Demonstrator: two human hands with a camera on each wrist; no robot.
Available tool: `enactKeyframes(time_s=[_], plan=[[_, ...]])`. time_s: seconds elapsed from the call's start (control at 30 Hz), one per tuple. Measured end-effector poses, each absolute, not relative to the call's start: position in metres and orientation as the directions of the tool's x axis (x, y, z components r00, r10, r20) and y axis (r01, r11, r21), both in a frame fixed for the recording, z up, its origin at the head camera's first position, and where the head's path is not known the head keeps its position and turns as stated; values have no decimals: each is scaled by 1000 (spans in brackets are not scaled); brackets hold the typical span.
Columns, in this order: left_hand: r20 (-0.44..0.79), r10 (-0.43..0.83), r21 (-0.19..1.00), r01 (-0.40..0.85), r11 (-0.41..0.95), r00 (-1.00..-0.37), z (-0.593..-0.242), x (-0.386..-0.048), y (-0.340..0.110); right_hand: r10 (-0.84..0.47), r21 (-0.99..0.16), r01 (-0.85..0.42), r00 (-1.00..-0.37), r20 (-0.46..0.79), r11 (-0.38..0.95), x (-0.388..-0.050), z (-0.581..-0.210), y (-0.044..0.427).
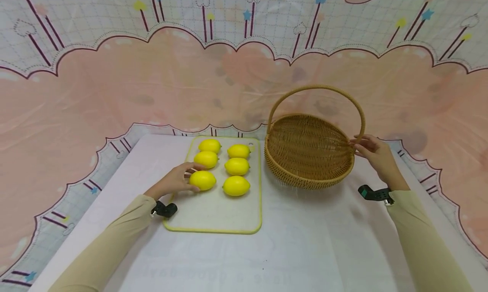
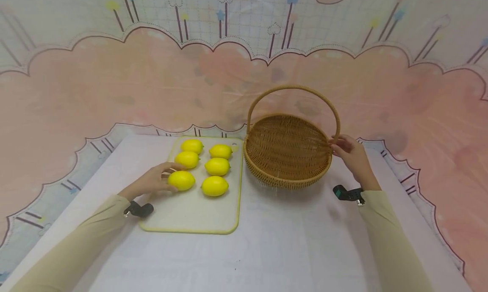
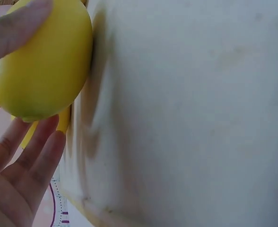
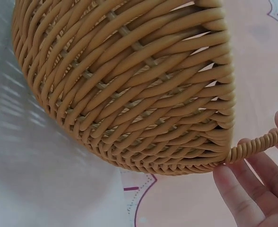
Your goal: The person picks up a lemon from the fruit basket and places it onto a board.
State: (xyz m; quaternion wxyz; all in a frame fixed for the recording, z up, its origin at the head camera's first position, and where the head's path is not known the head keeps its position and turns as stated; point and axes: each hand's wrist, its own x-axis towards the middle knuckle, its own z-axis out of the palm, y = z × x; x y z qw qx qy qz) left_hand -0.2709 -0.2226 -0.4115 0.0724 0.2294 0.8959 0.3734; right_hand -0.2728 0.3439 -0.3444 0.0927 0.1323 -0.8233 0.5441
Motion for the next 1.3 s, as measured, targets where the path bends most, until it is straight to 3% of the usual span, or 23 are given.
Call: enactKeyframes(time_s=[0.27, 0.63, 1.3], plan=[[0, 486, 693, 351, 630, -874, -413, -270, -225, -116, -854, -332, -943, 312, 400, -272, -342, 343], [78, 452, 657, 386, 647, -889, -414, -269, -219, -119, -856, -340, -940, 319, 389, -272, -340, 340], [89, 505, 671, 426, 607, -859, -417, -269, -229, -102, -883, -337, -941, 322, 326, -271, -334, 340]])
